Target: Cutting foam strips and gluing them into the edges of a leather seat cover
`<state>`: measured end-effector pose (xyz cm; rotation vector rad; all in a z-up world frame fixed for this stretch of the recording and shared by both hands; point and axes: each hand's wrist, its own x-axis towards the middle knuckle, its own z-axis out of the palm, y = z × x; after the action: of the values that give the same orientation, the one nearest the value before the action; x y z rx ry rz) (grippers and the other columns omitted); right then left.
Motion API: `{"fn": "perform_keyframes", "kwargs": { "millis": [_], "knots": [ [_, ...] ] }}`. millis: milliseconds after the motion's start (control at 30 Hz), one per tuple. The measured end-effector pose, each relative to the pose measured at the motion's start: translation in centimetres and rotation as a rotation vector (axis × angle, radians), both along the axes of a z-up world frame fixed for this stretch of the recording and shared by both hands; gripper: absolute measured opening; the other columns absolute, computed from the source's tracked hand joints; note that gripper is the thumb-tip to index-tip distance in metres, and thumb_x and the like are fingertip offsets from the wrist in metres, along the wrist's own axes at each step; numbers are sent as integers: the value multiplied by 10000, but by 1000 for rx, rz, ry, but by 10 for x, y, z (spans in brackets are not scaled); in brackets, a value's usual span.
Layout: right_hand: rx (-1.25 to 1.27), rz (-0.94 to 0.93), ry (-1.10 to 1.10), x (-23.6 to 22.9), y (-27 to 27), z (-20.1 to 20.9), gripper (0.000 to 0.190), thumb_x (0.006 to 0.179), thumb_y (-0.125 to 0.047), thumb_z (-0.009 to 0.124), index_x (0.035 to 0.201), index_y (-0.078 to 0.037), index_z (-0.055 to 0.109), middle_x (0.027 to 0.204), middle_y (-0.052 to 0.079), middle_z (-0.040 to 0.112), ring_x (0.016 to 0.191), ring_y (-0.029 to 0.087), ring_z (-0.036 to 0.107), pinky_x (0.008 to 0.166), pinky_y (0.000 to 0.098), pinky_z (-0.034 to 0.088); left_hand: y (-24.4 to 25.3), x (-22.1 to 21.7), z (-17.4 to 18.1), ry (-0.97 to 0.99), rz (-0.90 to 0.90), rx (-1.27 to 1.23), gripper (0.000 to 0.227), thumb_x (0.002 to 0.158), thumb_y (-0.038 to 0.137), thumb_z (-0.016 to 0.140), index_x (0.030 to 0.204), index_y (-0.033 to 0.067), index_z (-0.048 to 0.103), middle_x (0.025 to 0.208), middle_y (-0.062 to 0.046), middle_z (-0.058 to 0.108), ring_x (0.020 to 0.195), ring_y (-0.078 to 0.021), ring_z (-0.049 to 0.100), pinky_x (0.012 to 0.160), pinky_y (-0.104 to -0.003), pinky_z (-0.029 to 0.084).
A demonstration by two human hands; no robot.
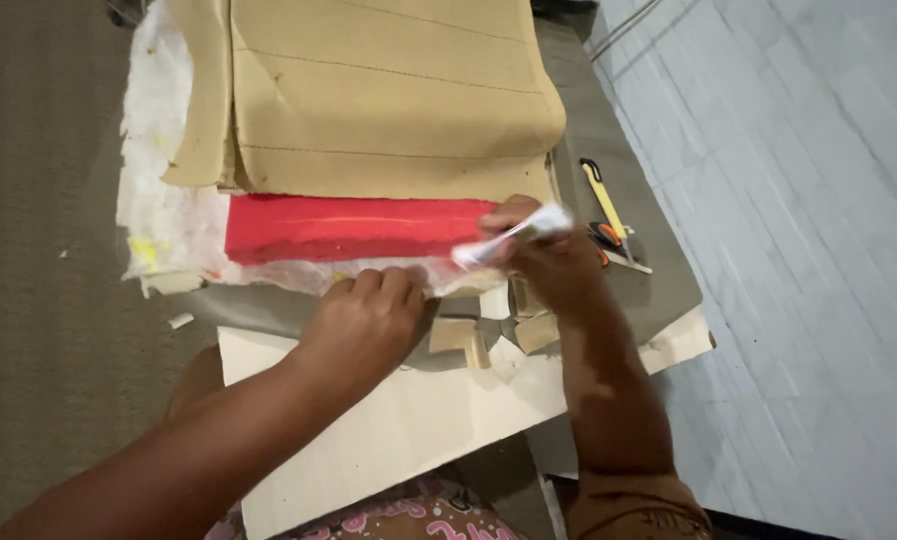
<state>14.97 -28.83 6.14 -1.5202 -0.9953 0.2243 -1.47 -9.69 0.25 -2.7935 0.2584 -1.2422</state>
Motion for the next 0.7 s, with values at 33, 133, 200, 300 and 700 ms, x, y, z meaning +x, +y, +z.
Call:
{"fn": "perform_keyframes", "kwargs": {
  "millis": [33,133,200,300,700],
  "knots": [
    [1,33,-72,-11,11,7,348,862,-178,828,1083,69,718,921,212,702,821,263,707,750,360,580,3,-3,-2,37,-22,-16,99,885,233,625,844,163,684,751,-44,576,652,-252,649,533,-356,502],
    [-53,43,-179,-36,40,5,284,825,-84,859,1047,50,744,983,234,717,900,334,734,813,396,587,7,-9,-8,86,-26,-16,96,879,209,624,811,159,670,731,-47,572,627,-259,656,517,-354,505],
    [-126,17,-209,-48,52,-5,261,819,-99,870,1030,11,763,997,204,734,926,319,744,832,386,584,-1,-11,-20,104,-12,-17,89,862,196,619,795,161,666,716,-48,566,614,-259,652,506,-352,500],
    [-101,91,-231,-56,71,-14,232,846,-167,865,1008,-21,784,1012,182,761,965,316,763,861,379,587,-5,-9,-33,66,15,16,101,837,121,614,750,131,665,674,-64,548,567,-276,610,479,-405,491],
    [-548,-73,-191,-9,-17,46,119,835,-99,772,951,-72,774,750,109,748,638,156,655,634,313,522,2,-7,-27,60,-39,14,124,884,143,630,761,152,644,689,-66,575,582,-264,644,476,-354,486]
  ]
}}
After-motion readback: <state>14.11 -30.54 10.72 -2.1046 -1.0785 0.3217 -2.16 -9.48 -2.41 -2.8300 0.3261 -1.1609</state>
